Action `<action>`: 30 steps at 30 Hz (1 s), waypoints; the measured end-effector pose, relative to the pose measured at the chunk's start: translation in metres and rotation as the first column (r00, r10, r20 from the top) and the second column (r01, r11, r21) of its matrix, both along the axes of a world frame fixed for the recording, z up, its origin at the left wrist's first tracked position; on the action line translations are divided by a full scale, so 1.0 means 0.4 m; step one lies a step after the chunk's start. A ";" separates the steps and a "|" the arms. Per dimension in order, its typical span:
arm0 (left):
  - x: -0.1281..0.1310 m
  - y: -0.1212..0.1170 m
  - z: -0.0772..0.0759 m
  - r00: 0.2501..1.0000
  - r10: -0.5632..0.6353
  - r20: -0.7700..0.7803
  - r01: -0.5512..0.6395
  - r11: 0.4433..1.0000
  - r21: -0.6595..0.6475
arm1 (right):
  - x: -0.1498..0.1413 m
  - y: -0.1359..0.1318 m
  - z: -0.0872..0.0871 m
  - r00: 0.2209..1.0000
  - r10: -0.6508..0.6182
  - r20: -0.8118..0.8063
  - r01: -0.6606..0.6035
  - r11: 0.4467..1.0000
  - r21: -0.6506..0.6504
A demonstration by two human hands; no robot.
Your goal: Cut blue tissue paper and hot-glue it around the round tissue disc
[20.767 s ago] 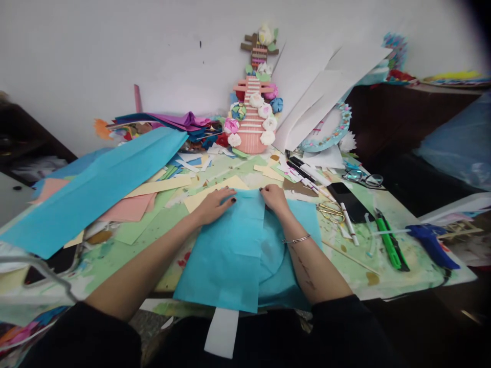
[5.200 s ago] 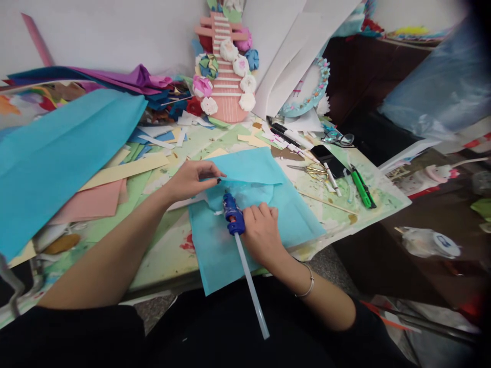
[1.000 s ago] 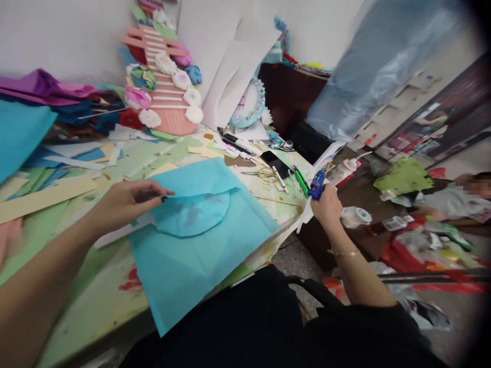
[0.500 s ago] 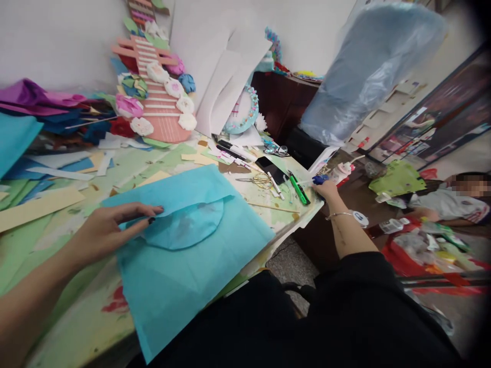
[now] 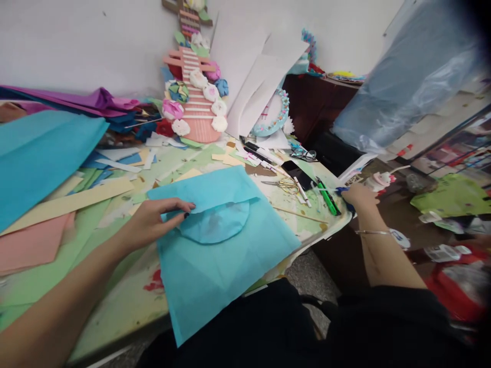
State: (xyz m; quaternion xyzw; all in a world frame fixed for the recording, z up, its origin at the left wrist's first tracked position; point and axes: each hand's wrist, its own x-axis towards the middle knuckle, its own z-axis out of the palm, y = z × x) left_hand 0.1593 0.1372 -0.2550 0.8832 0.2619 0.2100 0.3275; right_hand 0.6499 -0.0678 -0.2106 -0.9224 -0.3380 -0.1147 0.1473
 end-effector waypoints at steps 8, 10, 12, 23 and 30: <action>-0.001 -0.010 -0.002 0.999 0.032 0.025 -0.033 0.998 0.061 | -0.293 0.176 -0.079 0.593 0.805 0.021 -0.805 0.593 0.010; 0.002 -0.017 -0.004 0.997 0.041 0.058 -0.046 0.996 0.079 | -0.334 0.218 -0.110 0.402 0.914 0.060 -0.916 0.402 0.013; 0.006 -0.025 -0.002 0.994 0.052 0.094 -0.062 0.992 0.111 | -0.349 0.250 -0.136 0.326 0.940 0.101 -0.944 0.329 -0.018; -0.011 -0.043 -0.030 0.995 -0.011 0.102 -0.018 0.960 0.278 | -0.313 0.279 -0.198 0.342 0.921 0.185 -0.916 0.283 0.286; -0.010 -0.042 -0.036 0.982 -0.171 0.081 0.126 0.908 0.399 | -0.317 0.269 -0.178 0.243 0.944 0.222 -0.947 0.181 0.267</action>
